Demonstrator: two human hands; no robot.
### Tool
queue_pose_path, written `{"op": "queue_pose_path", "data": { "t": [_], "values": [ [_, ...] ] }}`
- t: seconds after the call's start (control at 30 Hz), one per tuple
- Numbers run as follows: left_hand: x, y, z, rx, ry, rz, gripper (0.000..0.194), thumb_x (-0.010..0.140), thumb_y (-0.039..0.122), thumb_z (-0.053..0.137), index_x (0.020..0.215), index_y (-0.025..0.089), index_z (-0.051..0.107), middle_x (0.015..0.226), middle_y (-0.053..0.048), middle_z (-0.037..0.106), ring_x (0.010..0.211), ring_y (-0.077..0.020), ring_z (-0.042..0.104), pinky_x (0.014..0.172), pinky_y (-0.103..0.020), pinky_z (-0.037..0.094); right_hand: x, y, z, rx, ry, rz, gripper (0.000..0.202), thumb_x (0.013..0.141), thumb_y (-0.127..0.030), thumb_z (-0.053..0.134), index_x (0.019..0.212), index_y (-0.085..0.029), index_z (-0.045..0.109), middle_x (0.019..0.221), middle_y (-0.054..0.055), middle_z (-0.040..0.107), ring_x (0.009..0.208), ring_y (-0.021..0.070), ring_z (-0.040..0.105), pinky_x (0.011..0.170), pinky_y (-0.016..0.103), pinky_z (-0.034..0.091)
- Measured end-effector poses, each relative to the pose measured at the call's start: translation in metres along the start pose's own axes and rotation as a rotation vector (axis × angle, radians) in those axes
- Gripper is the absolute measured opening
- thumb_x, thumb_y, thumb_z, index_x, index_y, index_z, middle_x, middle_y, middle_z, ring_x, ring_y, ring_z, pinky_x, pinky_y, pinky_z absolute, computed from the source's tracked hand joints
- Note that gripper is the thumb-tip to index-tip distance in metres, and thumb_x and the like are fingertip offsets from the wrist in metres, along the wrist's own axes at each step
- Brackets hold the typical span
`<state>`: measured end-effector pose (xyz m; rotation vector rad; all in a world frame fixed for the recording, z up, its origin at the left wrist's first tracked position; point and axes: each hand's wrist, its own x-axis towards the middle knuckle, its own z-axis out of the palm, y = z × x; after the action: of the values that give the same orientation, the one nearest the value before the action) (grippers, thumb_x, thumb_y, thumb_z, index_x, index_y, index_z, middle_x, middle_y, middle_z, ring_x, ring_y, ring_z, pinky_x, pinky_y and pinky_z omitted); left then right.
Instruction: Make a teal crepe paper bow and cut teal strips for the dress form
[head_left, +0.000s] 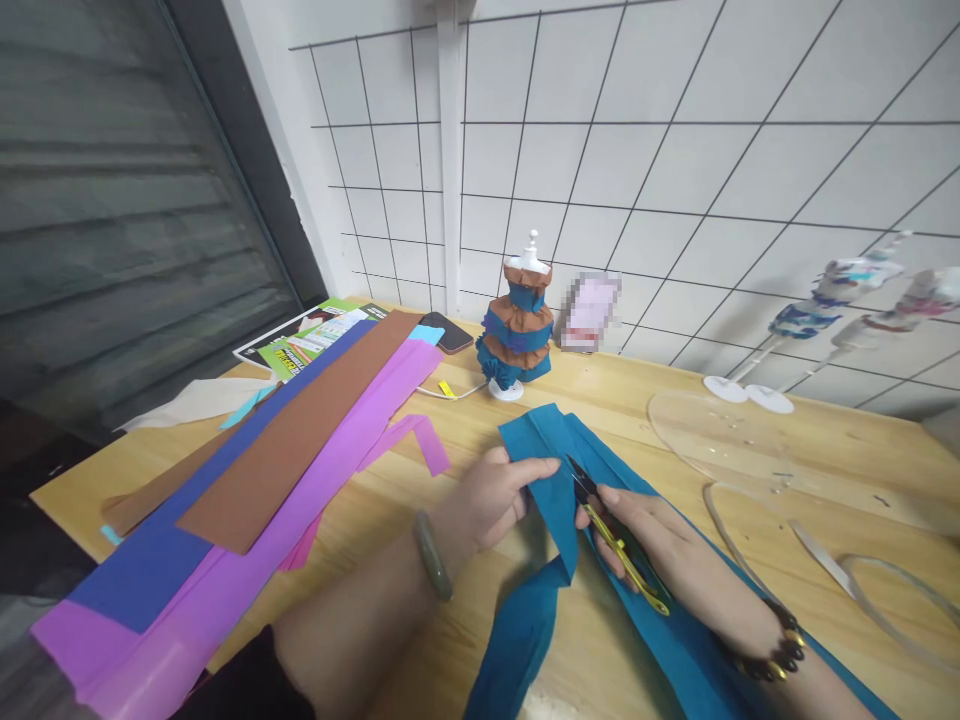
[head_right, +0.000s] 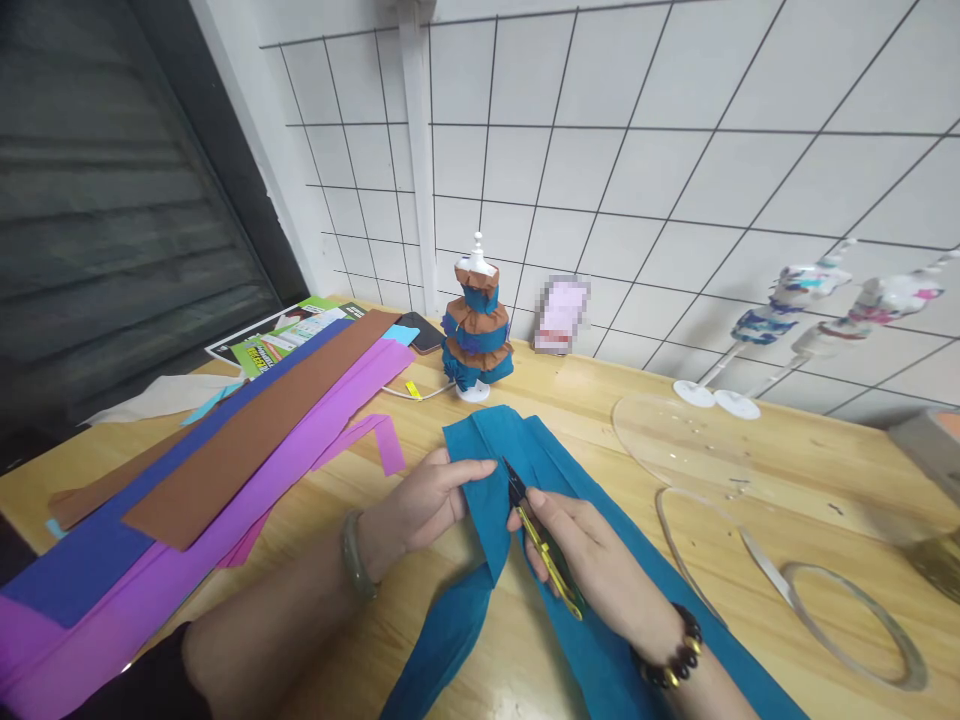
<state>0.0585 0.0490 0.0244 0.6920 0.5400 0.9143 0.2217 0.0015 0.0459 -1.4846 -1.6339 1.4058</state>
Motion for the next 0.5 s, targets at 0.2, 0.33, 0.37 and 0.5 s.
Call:
{"op": "queue_pose_path", "data": {
  "t": [0.2, 0.33, 0.37, 0.5],
  "values": [
    [0.0002, -0.0019, 0.0012, 0.042, 0.066, 0.070, 0.016, 0.062, 0.021, 0.071, 0.071, 0.011, 0.062, 0.076, -0.007, 0.066, 0.075, -0.0197, 0.061, 0.075, -0.033, 0.046, 0.0001, -0.0029, 0.0010, -0.025, 0.039, -0.028, 0.047, 0.088, -0.052, 0.030, 0.084, -0.017, 0.062, 0.050, -0.002, 0.053, 0.049, 0.0134, 0.048, 0.056, 0.026, 0.040],
    [-0.0004, -0.0020, 0.0011, 0.027, 0.051, 0.063, 0.019, 0.062, 0.023, 0.071, 0.073, 0.011, 0.062, 0.076, -0.006, 0.066, 0.074, -0.0198, 0.062, 0.075, -0.034, 0.045, -0.0005, -0.0045, 0.0023, -0.019, 0.049, -0.011, 0.047, 0.088, -0.052, 0.030, 0.082, -0.018, 0.062, 0.047, -0.003, 0.050, 0.048, 0.0131, 0.047, 0.056, 0.026, 0.040],
    [-0.0005, -0.0018, 0.0013, 0.020, 0.045, 0.061, 0.019, 0.062, 0.023, 0.071, 0.074, 0.011, 0.062, 0.076, -0.006, 0.066, 0.074, -0.0193, 0.062, 0.075, -0.034, 0.045, -0.0004, -0.0047, 0.0027, -0.017, 0.049, -0.006, 0.047, 0.088, -0.052, 0.030, 0.081, -0.018, 0.062, 0.047, -0.003, 0.049, 0.048, 0.0132, 0.046, 0.056, 0.026, 0.040],
    [-0.0005, -0.0012, 0.0020, -0.003, 0.025, 0.051, 0.018, 0.063, 0.021, 0.070, 0.075, 0.011, 0.062, 0.075, -0.006, 0.066, 0.074, -0.0188, 0.062, 0.075, -0.033, 0.045, 0.0001, -0.0046, 0.0033, -0.021, 0.035, -0.010, 0.047, 0.088, -0.052, 0.028, 0.080, -0.018, 0.061, 0.045, -0.004, 0.047, 0.047, 0.0132, 0.045, 0.057, 0.026, 0.040]
  ]
}}
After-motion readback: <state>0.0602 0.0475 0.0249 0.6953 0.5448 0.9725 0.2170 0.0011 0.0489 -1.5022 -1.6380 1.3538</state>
